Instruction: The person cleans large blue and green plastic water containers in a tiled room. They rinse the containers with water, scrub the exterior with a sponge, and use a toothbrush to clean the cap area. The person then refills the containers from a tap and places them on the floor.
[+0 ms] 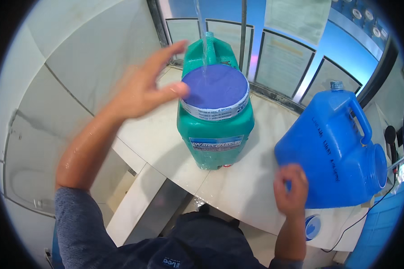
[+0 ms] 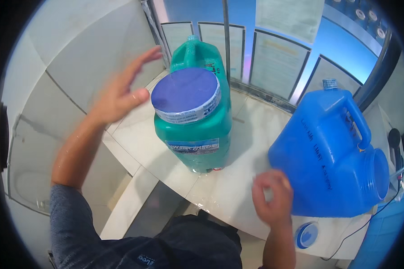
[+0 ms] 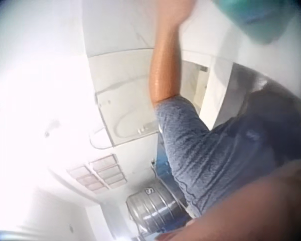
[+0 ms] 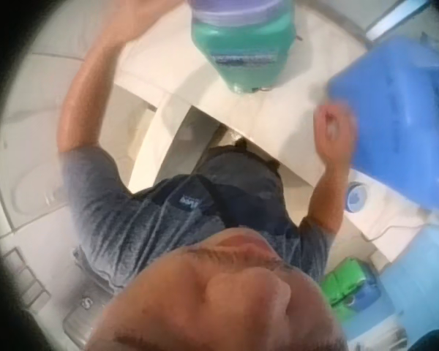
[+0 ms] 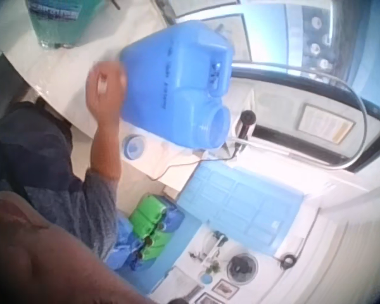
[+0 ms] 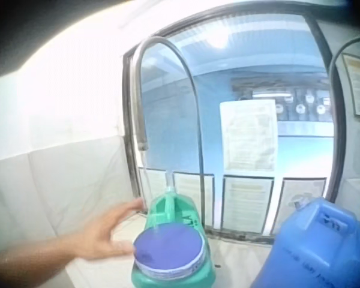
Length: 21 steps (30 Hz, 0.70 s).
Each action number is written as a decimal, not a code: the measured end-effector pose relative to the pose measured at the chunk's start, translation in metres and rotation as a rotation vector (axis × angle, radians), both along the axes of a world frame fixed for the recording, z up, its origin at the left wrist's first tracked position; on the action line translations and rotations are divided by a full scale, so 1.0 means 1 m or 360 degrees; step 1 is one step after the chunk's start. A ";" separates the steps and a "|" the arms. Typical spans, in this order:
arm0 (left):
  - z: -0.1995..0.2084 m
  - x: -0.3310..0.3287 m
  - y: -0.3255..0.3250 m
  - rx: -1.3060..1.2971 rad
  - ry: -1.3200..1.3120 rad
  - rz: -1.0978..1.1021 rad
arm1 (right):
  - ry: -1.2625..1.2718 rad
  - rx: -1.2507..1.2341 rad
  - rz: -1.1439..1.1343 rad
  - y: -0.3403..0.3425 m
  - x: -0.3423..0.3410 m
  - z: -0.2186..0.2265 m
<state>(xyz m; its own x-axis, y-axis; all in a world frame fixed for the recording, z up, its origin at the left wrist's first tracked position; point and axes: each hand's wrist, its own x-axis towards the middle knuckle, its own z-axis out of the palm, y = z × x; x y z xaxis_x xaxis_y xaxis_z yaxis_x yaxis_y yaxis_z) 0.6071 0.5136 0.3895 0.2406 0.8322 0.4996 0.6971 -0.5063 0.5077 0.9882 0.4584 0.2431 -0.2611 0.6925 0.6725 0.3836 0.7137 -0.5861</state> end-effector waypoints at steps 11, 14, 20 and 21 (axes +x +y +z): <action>-0.025 0.025 0.036 0.0688 0.0412 -0.0526 | 0.0343 -0.0760 0.0859 0.157 -0.146 0.102; -0.021 0.014 0.044 0.0692 0.0492 -0.0645 | 0.0528 -0.0702 0.0774 0.117 -0.148 0.095; -0.005 0.003 0.060 -0.0073 0.0038 -0.0739 | 0.0657 -0.0573 0.0453 0.101 -0.142 0.070; -0.003 -0.009 0.077 0.0038 0.0161 -0.0674 | 0.0783 -0.0699 0.0379 0.097 -0.141 0.050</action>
